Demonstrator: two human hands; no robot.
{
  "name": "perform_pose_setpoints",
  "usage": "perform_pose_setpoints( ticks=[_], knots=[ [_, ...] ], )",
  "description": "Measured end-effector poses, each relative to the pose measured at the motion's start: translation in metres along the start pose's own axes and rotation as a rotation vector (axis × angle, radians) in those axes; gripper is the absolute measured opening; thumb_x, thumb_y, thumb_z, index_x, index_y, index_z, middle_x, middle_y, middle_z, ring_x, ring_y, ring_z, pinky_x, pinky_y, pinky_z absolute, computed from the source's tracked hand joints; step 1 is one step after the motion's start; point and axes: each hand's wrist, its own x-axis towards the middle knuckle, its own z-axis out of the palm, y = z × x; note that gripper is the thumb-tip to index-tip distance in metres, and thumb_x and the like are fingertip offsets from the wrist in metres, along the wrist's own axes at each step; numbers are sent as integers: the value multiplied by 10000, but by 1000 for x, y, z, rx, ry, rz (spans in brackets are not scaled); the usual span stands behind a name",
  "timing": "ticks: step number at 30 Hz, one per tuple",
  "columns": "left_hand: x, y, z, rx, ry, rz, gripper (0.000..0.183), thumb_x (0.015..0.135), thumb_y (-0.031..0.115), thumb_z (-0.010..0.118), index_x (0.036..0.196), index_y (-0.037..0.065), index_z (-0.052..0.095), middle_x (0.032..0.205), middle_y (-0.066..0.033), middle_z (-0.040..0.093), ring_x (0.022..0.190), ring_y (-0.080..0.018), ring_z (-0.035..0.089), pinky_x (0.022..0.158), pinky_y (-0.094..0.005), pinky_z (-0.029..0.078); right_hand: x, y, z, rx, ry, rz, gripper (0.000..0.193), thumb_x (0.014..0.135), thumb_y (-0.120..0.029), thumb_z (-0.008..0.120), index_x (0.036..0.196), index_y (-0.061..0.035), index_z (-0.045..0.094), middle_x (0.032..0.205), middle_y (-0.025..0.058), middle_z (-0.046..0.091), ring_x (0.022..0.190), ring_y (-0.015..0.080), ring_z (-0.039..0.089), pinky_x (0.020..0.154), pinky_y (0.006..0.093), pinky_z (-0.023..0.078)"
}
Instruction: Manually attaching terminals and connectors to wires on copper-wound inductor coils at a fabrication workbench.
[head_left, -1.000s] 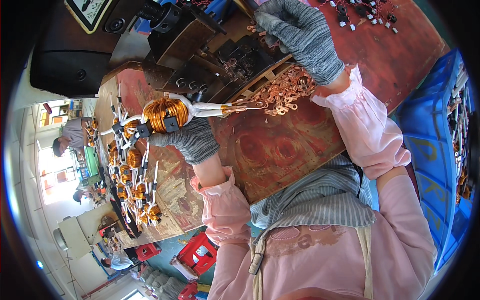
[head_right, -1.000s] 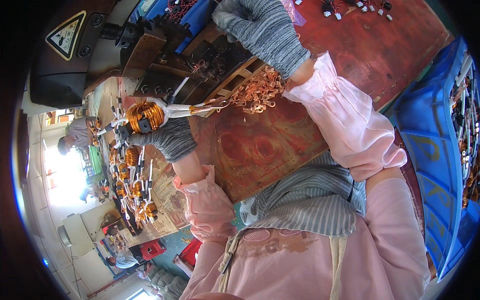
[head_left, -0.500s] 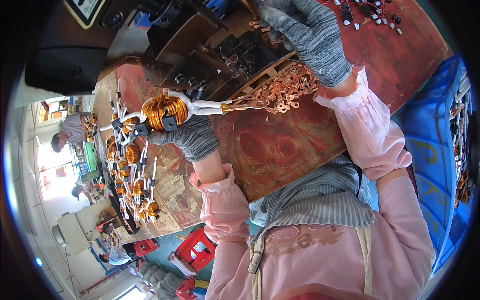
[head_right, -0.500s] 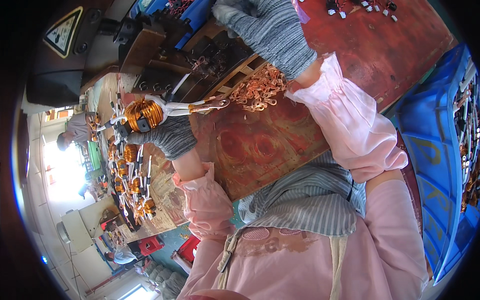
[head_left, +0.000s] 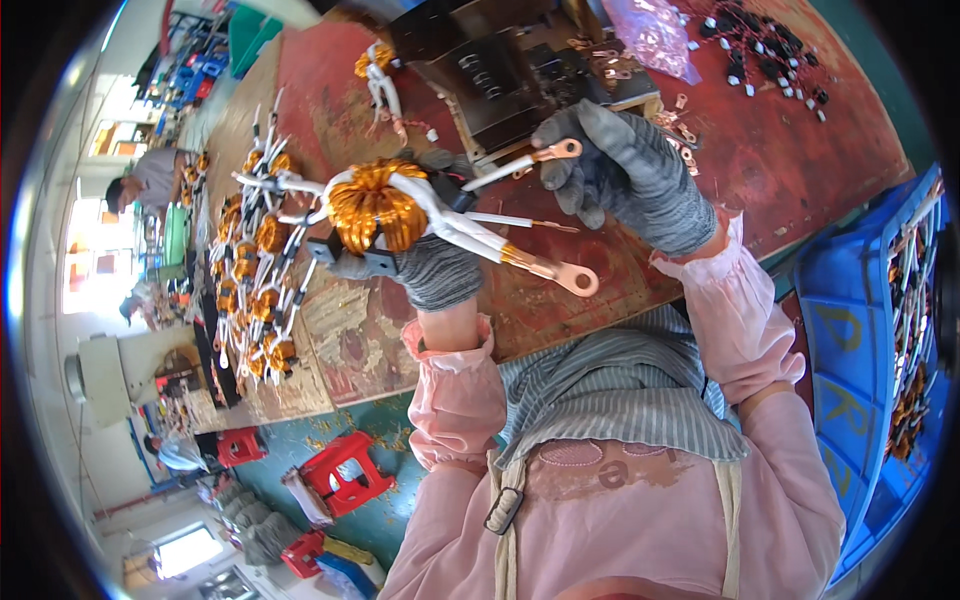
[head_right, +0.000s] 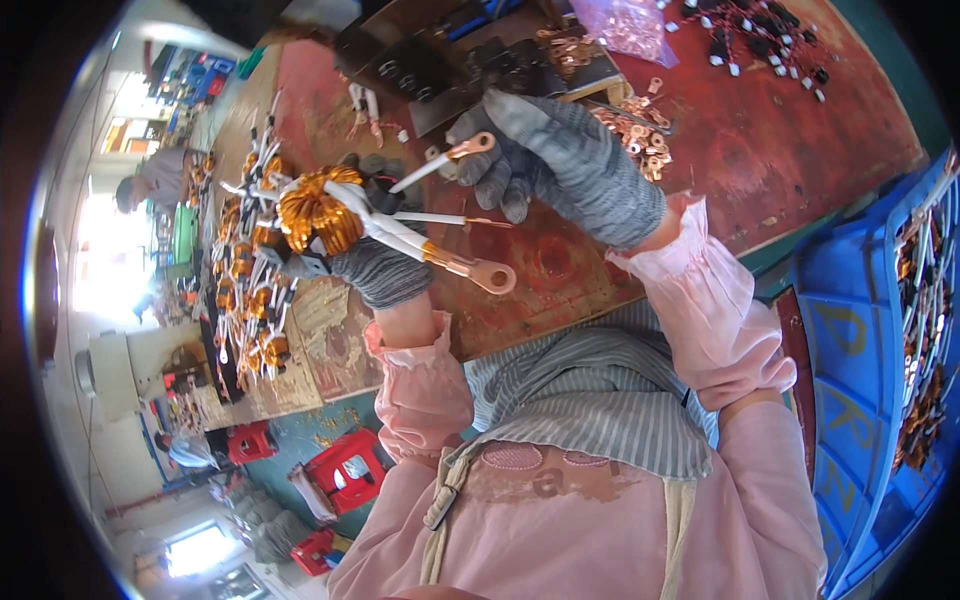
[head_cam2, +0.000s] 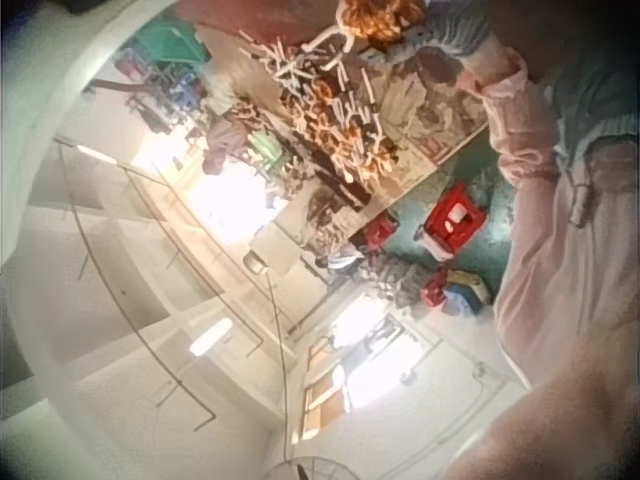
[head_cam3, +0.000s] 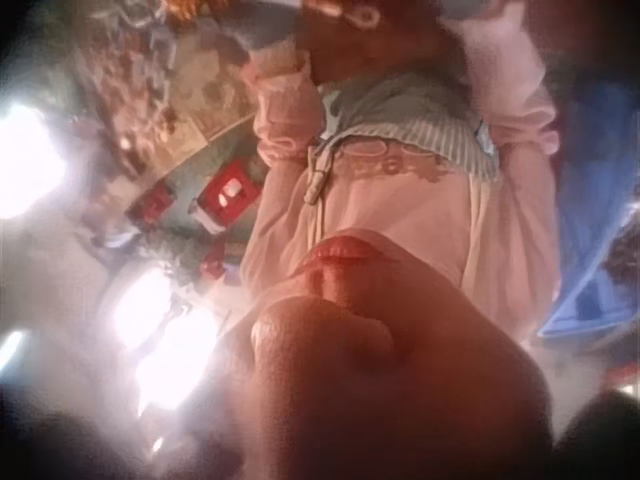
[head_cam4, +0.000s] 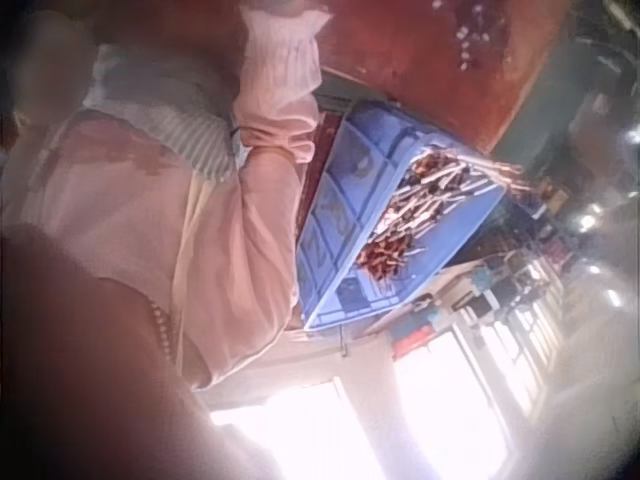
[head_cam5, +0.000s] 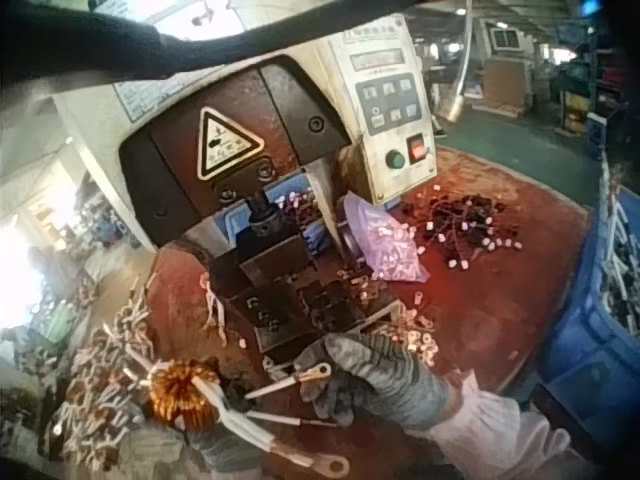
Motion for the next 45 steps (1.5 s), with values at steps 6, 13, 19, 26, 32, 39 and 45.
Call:
perform_pose_setpoints(
  ticks=[6, 13, 19, 26, 32, 39, 45],
  knots=[
    [-31, -1, -10, -224, -152, -141, 833, 551, 736, 482, 1041, 65, 442, 819, -56, 525, 698, -182, 496, 612, -298, 425, -11, 23, 5, 492, -339, 128, 469, 852, -353, 404, 1100, 46, 388, 965, 220, 536, 785, 253, 597, 502, 226, 522],
    [-59, 5, -9, -323, -144, -111, 643, 706, 568, 476, 1104, 67, 403, 965, -134, 513, 853, -287, 516, 656, -442, 466, -35, 33, 27, 413, -233, 105, 483, 846, -412, 381, 1061, 19, 417, 961, 207, 557, 818, 239, 598, 423, 171, 466],
    [-62, 9, 4, -495, -43, -137, 961, 544, 790, 375, 1039, -30, 449, 827, -183, 540, 774, -355, 542, 597, -424, 490, -48, 34, 42, 511, -95, 176, 422, 807, -414, 470, 939, -14, 449, 772, 84, 569, 686, 169, 602, 406, 159, 437],
    [-61, 29, 2, -619, -198, -184, 882, 587, 734, 407, 1022, -31, 469, 856, -199, 556, 760, -324, 564, 634, -446, 493, -52, 21, 36, 46, -207, -10, 439, 825, -410, 446, 924, 16, 488, 624, 10, 489, 512, 82, 471, 429, 162, 339],
    [-30, 67, -57, 193, 52, -246, 665, 655, 636, 479, 970, 50, 471, 676, -123, 560, 507, -264, 560, 442, -375, 496, -49, 42, 49, -433, -95, 176, 315, 822, -291, 509, 1000, -32, 527, 618, -21, 462, 530, 39, 394, 483, 178, 326],
    [61, 70, -86, 722, 239, -304, 456, 753, 381, 579, 999, 9, 487, 763, -55, 554, 561, -118, 530, 445, -228, 423, -50, 85, 54, -500, -120, 231, 237, 818, -203, 520, 931, 3, 552, 691, 20, 529, 601, 83, 479, 561, 218, 399],
    [111, 46, -115, 1621, 23, -106, 482, 652, 416, 635, 982, 72, 563, 825, -150, 588, 735, -258, 574, 670, -346, 460, -55, 95, 56, -605, -146, 284, 184, 809, -136, 519, 916, 10, 558, 694, 33, 541, 620, 87, 495, 579, 230, 423]
  ],
)
